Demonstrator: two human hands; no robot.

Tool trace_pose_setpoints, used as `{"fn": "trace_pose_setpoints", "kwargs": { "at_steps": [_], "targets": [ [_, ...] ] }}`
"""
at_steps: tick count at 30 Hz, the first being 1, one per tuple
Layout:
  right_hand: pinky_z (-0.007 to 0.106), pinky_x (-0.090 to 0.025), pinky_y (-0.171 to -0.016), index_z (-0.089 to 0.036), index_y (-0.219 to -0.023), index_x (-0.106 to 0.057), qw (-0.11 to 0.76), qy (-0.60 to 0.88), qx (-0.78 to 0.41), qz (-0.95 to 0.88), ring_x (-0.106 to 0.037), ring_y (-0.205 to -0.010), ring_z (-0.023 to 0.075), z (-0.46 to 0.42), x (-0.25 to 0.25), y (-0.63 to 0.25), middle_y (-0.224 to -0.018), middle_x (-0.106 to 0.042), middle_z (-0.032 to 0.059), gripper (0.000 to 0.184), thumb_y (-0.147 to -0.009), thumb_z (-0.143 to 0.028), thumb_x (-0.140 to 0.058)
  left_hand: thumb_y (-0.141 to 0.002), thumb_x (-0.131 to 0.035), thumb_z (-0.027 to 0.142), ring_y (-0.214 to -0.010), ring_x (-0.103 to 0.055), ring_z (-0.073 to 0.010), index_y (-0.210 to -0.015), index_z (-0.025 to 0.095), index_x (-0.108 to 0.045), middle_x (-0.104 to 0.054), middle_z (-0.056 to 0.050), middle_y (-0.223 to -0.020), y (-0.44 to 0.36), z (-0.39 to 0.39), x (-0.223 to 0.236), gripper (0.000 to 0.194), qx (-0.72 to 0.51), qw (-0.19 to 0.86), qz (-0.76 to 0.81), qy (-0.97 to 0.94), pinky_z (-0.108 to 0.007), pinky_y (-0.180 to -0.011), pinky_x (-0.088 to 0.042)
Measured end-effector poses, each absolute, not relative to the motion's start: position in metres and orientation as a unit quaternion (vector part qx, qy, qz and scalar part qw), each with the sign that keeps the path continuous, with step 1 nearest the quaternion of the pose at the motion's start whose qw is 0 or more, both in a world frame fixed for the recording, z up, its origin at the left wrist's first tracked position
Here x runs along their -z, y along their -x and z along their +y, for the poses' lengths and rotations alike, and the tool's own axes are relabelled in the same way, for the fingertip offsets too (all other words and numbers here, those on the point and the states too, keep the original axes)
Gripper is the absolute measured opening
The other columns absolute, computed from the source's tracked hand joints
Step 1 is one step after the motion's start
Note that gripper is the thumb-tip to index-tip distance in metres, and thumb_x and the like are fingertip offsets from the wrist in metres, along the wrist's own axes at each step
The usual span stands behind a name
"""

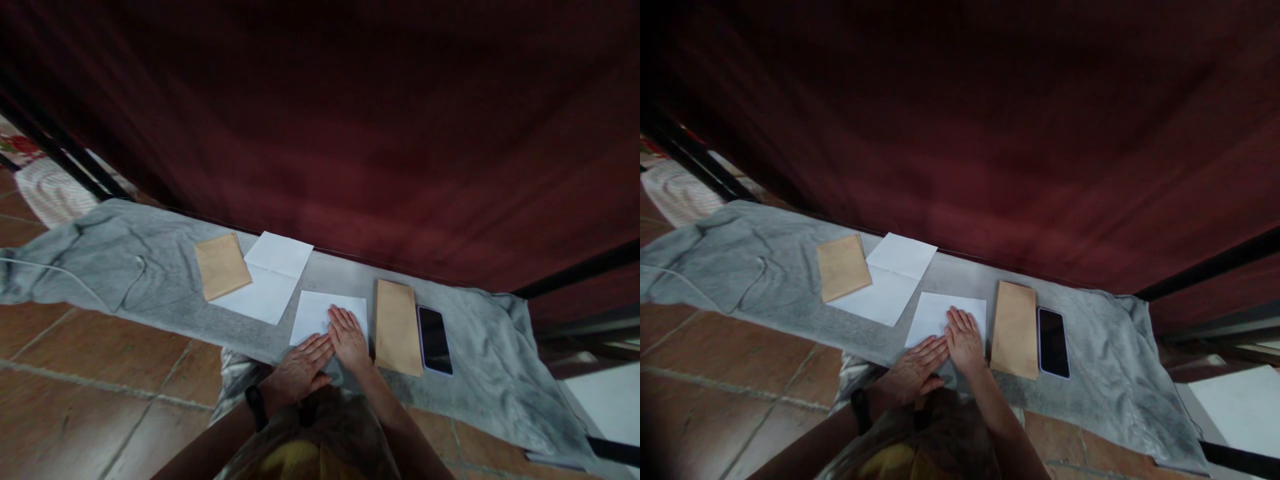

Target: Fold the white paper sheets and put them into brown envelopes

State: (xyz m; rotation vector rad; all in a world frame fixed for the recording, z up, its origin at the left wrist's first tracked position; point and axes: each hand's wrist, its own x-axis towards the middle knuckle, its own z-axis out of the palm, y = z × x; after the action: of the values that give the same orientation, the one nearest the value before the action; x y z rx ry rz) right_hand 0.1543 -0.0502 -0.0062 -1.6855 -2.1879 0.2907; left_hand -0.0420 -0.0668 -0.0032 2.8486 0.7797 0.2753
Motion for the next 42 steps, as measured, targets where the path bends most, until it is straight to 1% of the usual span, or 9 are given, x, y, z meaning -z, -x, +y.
{"fn": "trace_pose_setpoints", "kwargs": {
  "at_steps": [6, 12, 15, 19, 23, 25, 30, 33, 42],
  "targets": [
    [0.041, -0.019, -0.123, -0.022, -0.153, -0.037, 0.140, 0.637, -0.085, -0.753, -0.031, -0.148, 0.0186, -0.031, 0.004, -0.154, -0.160, -0.035, 0.0007, 0.049, -0.107, -0.034, -0.029, -0.099, -0.050, 0.046, -0.145, -0.039, -0.0229, -0.154, 0.017, -0.033, -0.044, -0.011, -0.156, 0.042, -0.068, 0.005, 0.064, -0.115, 0.087, 0.255, -0.956, -0.042, -0.123, -0.028],
    [0.048, -0.013, -0.124, -0.025, -0.155, -0.032, 0.126, 0.686, -0.042, -0.716, -0.027, -0.150, 0.0226, -0.025, 0.010, -0.150, -0.161, -0.032, 0.0002, 0.050, -0.107, -0.037, -0.030, -0.102, -0.046, 0.036, -0.146, -0.037, -0.0213, -0.153, 0.018, -0.035, -0.042, -0.009, -0.157, 0.041, -0.068, 0.002, 0.056, -0.107, 0.078, 0.260, -0.956, -0.042, -0.123, -0.027],
    [0.050, -0.015, -0.123, -0.022, -0.156, -0.032, 0.124, 0.705, -0.007, -0.698, -0.027, -0.150, 0.0257, -0.033, 0.016, -0.149, -0.162, -0.029, 0.0055, 0.052, -0.106, -0.035, -0.031, -0.101, -0.049, 0.035, -0.147, -0.035, -0.0214, -0.153, 0.016, -0.035, -0.042, -0.010, -0.157, 0.041, -0.071, 0.001, 0.057, -0.106, 0.070, 0.268, -0.955, -0.042, -0.123, -0.027],
    [0.053, -0.021, -0.120, -0.017, -0.156, -0.032, 0.149, 0.711, 0.037, -0.686, -0.028, -0.149, 0.0298, -0.049, 0.023, -0.150, -0.163, -0.027, 0.0130, 0.054, -0.105, -0.035, -0.032, -0.099, -0.052, 0.041, -0.150, -0.029, -0.0228, -0.154, 0.014, -0.031, -0.037, -0.013, -0.160, 0.043, -0.079, 0.000, 0.065, -0.106, 0.068, 0.283, -0.951, -0.044, -0.124, -0.024],
    [0.057, -0.027, -0.117, -0.014, -0.156, -0.032, 0.184, 0.708, 0.045, -0.680, -0.031, -0.147, 0.0331, -0.064, 0.027, -0.152, -0.162, -0.026, 0.0181, 0.056, -0.104, -0.036, -0.034, -0.102, -0.042, 0.043, -0.147, -0.036, -0.0234, -0.151, 0.015, -0.038, -0.043, -0.013, -0.156, 0.037, -0.083, -0.006, 0.056, -0.104, 0.086, 0.330, -0.934, -0.044, -0.122, -0.025],
    [0.057, -0.027, -0.116, -0.013, -0.156, -0.032, 0.192, 0.706, 0.040, -0.680, -0.031, -0.147, 0.0338, -0.068, 0.028, -0.153, -0.163, -0.026, 0.0191, 0.057, -0.104, -0.036, -0.034, -0.104, -0.036, 0.040, -0.147, -0.036, -0.0238, -0.150, 0.015, -0.040, -0.043, -0.013, -0.156, 0.030, -0.078, -0.010, 0.052, -0.109, 0.084, 0.367, -0.920, -0.043, -0.121, -0.026],
    [0.059, -0.028, -0.115, -0.012, -0.156, -0.032, 0.198, 0.696, 0.041, -0.689, -0.030, -0.147, 0.0356, -0.070, 0.027, -0.155, -0.161, -0.029, 0.0207, 0.057, -0.104, -0.036, -0.031, -0.104, -0.035, 0.041, -0.153, -0.020, -0.0241, -0.153, 0.015, -0.033, -0.029, -0.013, -0.163, 0.014, -0.062, -0.007, 0.056, -0.121, 0.066, 0.408, -0.902, -0.048, -0.125, -0.016],
    [0.059, -0.029, -0.115, -0.012, -0.156, -0.031, 0.198, 0.693, 0.040, -0.692, -0.030, -0.147, 0.0358, -0.070, 0.027, -0.156, -0.161, -0.030, 0.0218, 0.058, -0.104, -0.037, -0.031, -0.104, -0.036, 0.042, -0.153, -0.019, -0.0243, -0.154, 0.016, -0.033, -0.027, -0.012, -0.164, 0.012, -0.059, -0.001, 0.056, -0.112, 0.062, 0.415, -0.901, -0.049, -0.125, -0.014],
    [0.058, -0.028, -0.116, -0.010, -0.154, -0.034, 0.189, 0.700, 0.029, -0.689, -0.029, -0.147, 0.0356, -0.070, 0.024, -0.157, -0.161, -0.028, 0.0217, 0.058, -0.104, -0.038, -0.033, -0.102, -0.040, 0.042, -0.154, -0.014, -0.0266, -0.155, 0.015, -0.031, -0.026, -0.012, -0.164, 0.012, -0.060, 0.008, 0.059, -0.121, 0.052, 0.404, -0.905, -0.051, -0.125, -0.013]
  ]
}}
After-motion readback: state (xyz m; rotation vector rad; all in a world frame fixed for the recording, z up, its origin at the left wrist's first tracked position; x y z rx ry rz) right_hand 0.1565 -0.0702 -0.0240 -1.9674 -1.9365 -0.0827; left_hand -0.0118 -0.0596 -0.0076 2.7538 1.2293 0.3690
